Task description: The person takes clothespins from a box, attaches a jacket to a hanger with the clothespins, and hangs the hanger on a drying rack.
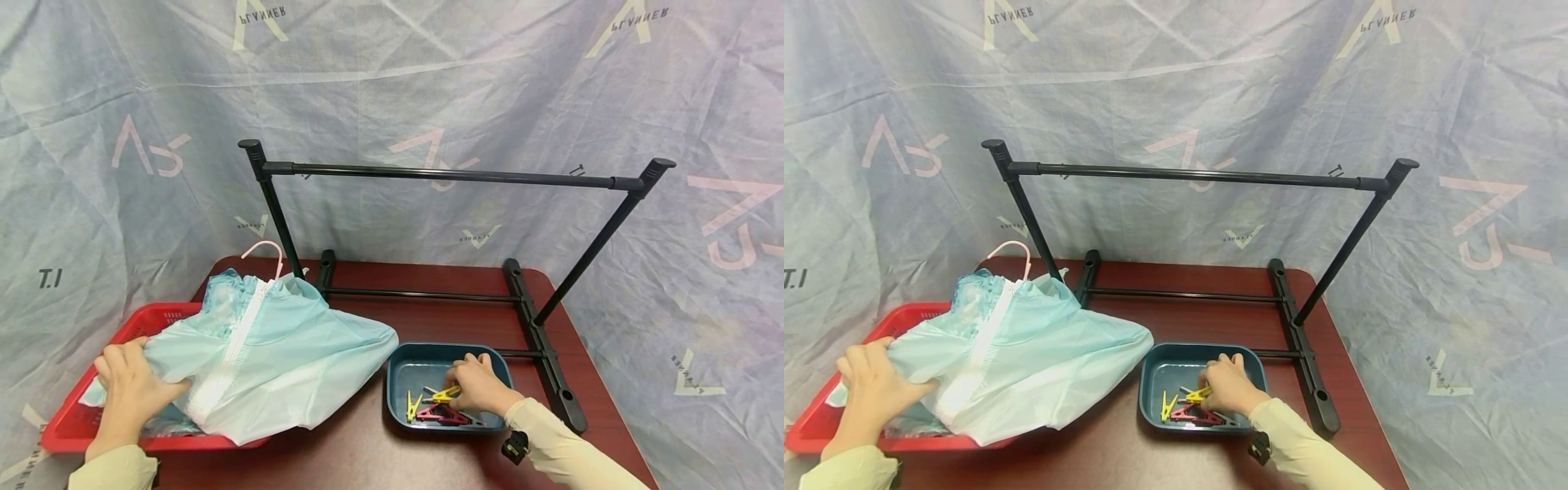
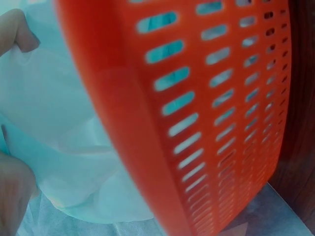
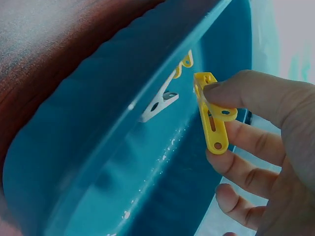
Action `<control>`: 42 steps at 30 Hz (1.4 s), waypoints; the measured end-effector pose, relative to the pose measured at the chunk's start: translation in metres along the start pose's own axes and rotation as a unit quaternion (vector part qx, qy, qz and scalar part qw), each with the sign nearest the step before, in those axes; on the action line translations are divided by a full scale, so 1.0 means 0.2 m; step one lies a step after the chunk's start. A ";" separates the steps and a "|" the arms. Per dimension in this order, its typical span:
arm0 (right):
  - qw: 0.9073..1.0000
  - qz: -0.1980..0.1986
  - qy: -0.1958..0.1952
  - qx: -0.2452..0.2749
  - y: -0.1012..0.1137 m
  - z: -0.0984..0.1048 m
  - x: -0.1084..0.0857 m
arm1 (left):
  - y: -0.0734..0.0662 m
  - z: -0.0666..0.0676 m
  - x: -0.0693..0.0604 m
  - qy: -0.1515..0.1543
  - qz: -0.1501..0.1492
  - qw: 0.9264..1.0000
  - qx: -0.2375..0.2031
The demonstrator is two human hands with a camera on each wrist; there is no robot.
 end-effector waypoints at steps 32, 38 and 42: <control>0.999 -0.006 -0.032 0.013 0.01 0.16 0.05 | 0.00 -0.01 -0.01 0.003 0.008 1.000 -0.001; 0.999 0.000 -0.048 0.011 0.00 0.19 0.06 | 0.01 -0.01 -0.01 -0.005 -0.002 1.000 -0.001; 0.999 -0.001 -0.051 0.013 0.00 0.20 0.07 | 0.01 0.00 -0.02 -0.016 -0.015 1.000 -0.005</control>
Point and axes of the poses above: each hand's wrist, its own x-axis towards the middle knuckle, its own z-axis out of the back of the hand, y = z × x, the point moved 10 cm from there along x, towards the middle knuckle, and after that the axes turned 6 degrees about -z, right-handed, at the moved point
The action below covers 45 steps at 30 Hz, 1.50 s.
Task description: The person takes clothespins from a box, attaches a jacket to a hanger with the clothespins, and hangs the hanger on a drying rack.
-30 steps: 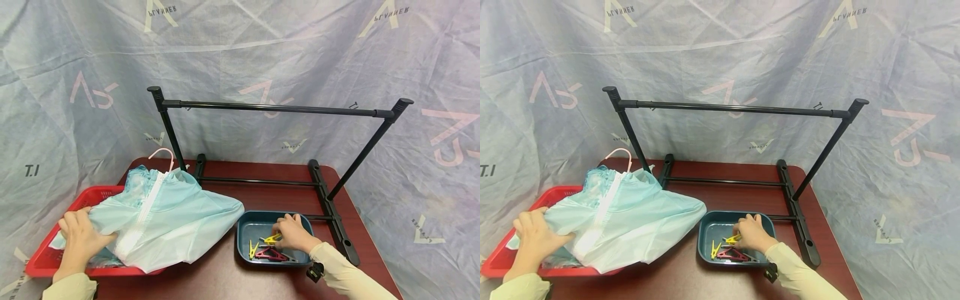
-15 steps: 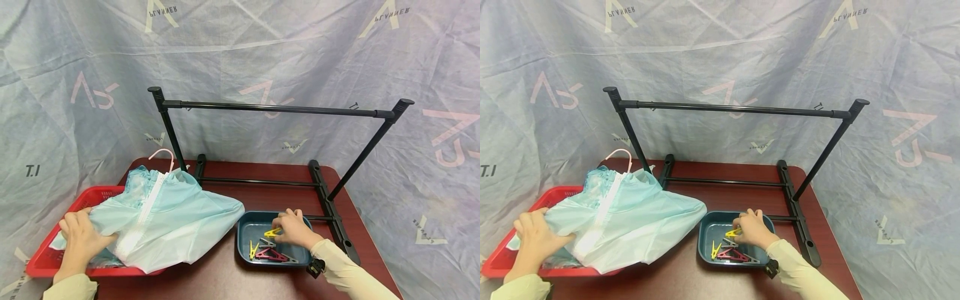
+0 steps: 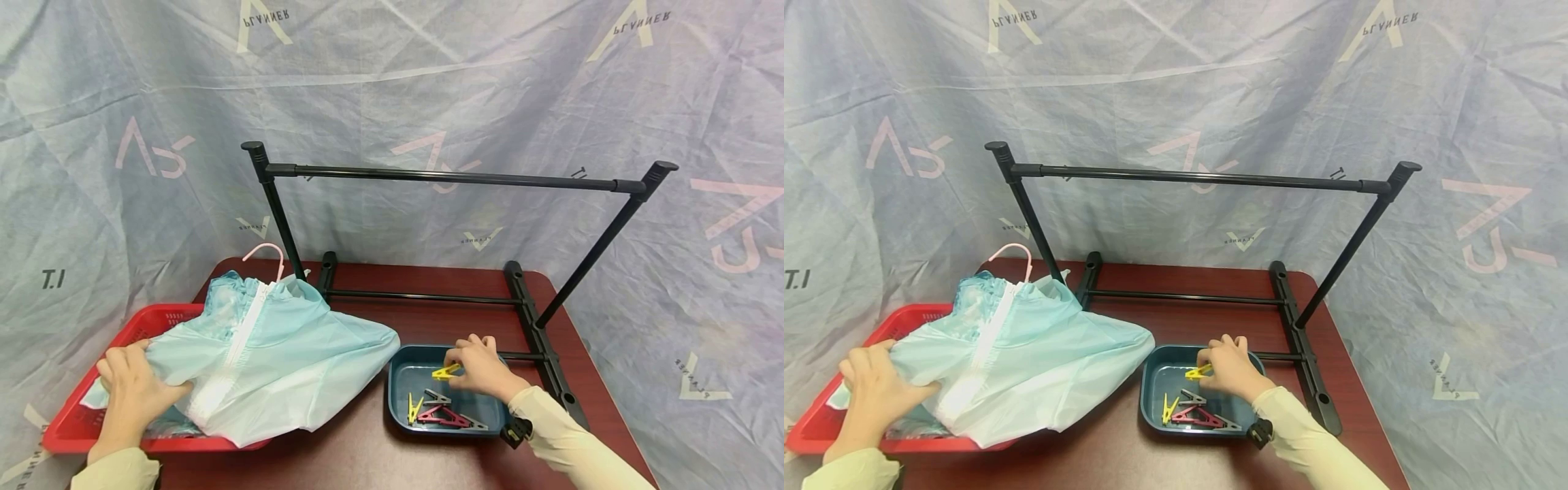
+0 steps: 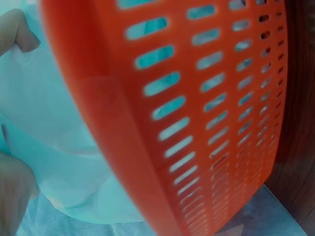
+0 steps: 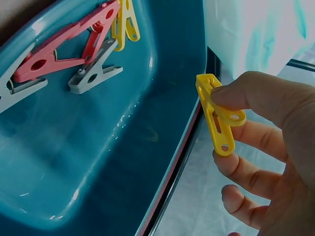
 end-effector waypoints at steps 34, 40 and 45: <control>0.999 -0.010 -0.031 0.017 0.01 0.13 0.06 | 0.00 0.00 0.00 -0.016 -0.021 1.000 -0.003; 0.999 -0.012 -0.032 0.024 0.02 0.15 0.07 | -0.02 0.00 0.01 -0.023 -0.024 0.999 0.004; 0.999 -0.014 -0.030 0.027 0.02 0.15 0.08 | 0.00 -0.01 0.00 -0.004 -0.009 1.000 -0.003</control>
Point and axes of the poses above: each hand's wrist, its own x-axis towards the middle knuckle, its own z-axis out of the back of the hand, y = z × x, the point moved 10 cm from there along x, towards the middle knuckle, and after that the axes turned 6 degrees about -z, right-handed, at the moved point
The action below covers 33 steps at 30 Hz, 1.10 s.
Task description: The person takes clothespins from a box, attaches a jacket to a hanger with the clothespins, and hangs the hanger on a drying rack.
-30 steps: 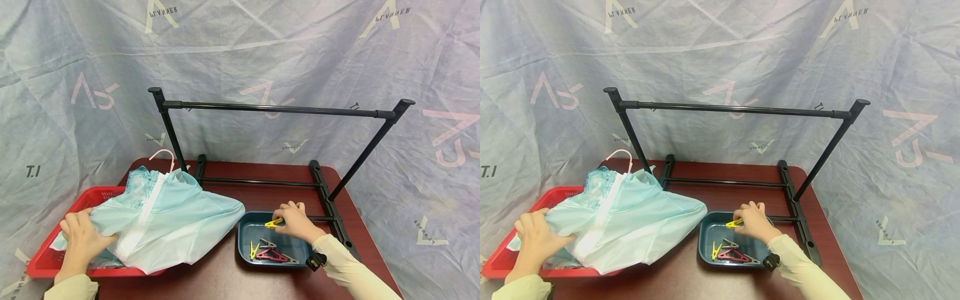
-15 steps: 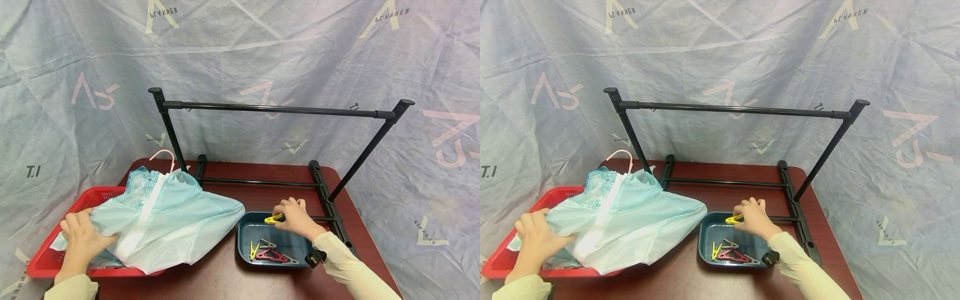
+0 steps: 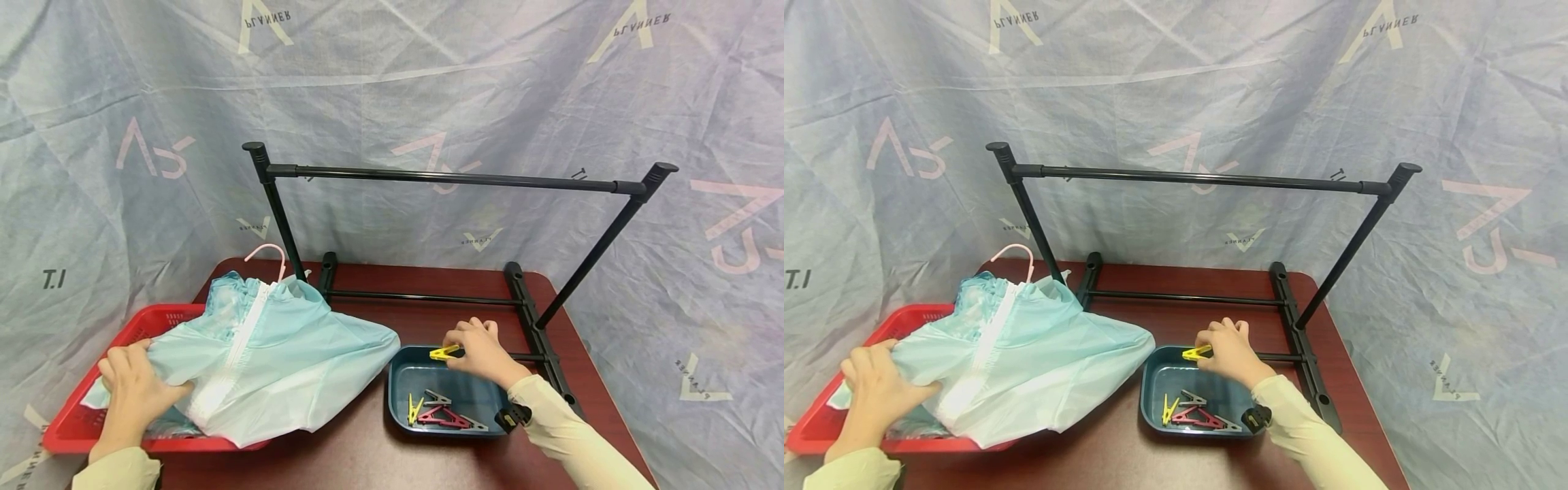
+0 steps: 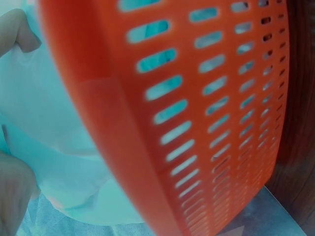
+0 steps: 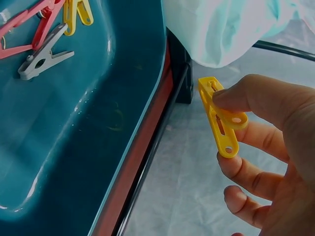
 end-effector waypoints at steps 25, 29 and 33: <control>1.000 0.007 -0.018 0.011 0.03 0.04 0.03 | 0.01 -0.01 0.00 0.024 0.031 0.999 0.011; 1.000 0.006 -0.020 0.014 0.02 0.04 0.04 | 0.01 -0.01 0.00 0.029 0.040 0.999 0.014; 1.000 0.005 -0.021 0.017 0.02 0.04 0.04 | 0.01 -0.01 0.00 0.025 0.033 0.999 0.011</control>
Point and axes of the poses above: each hand's wrist, its own x-axis towards the middle knuckle, its own z-axis out of the back of the hand, y = z × x, the point moved 10 cm from there along x, towards the middle knuckle, and after that the axes turned 6 degrees about -z, right-handed, at the moved point
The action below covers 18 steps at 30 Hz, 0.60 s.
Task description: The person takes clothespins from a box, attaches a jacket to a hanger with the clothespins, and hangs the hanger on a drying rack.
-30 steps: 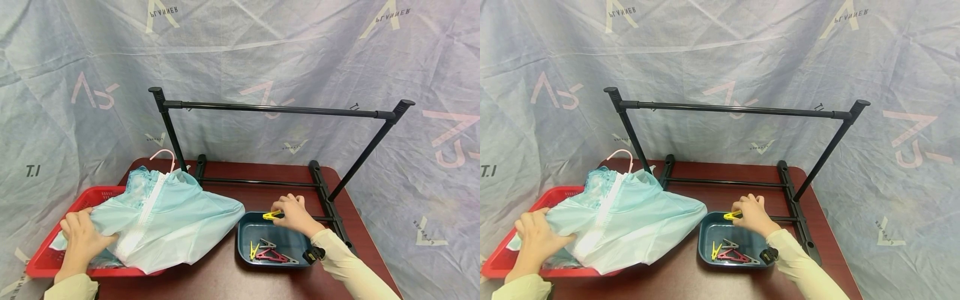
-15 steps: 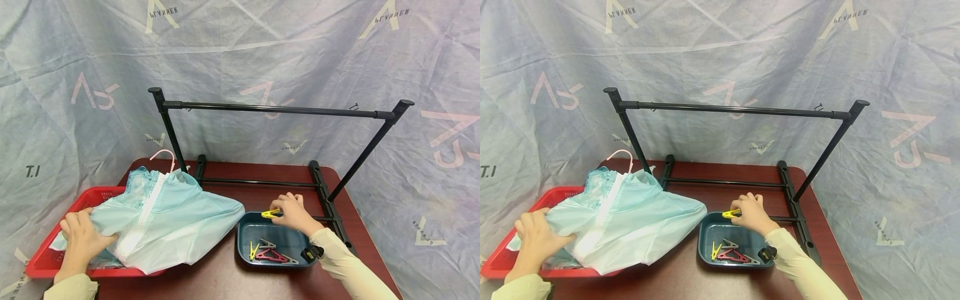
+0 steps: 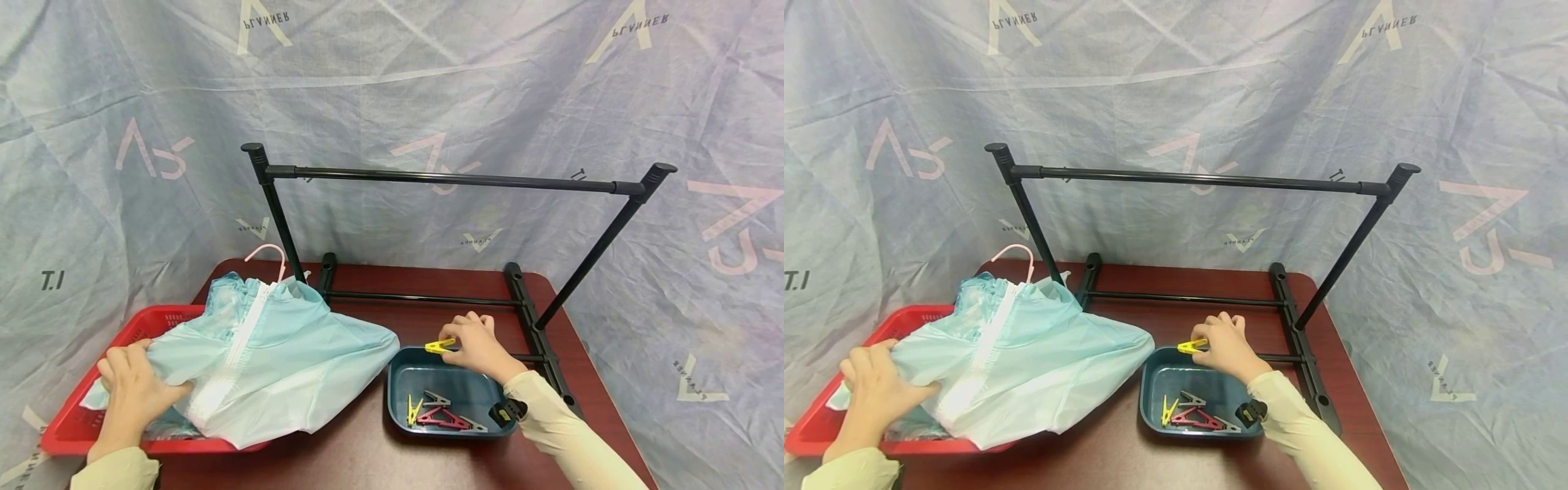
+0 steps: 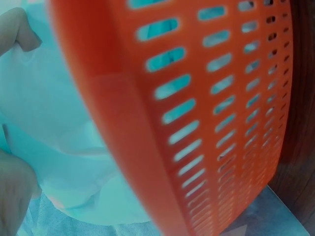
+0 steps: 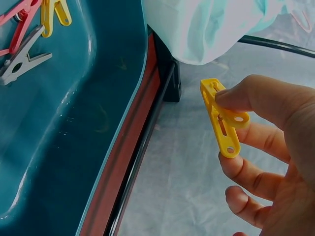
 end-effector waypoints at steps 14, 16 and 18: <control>1.000 -0.009 -0.007 0.008 0.00 0.03 0.01 | -0.01 0.01 0.00 -0.042 -0.042 0.998 -0.006; 1.000 -0.004 -0.011 0.011 0.00 0.04 0.02 | -0.01 0.01 0.00 -0.044 -0.044 0.998 -0.004; 1.000 -0.001 -0.015 0.015 0.01 0.04 0.02 | -0.01 0.01 0.00 -0.042 -0.042 0.998 -0.004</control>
Point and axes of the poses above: each hand's wrist, its own x-axis towards the middle knuckle, its own z-axis out of the back of the hand, y = z × x, the point moved 10 cm from there along x, towards the middle knuckle, and after that the axes turned 6 degrees about -z, right-handed, at the moved point
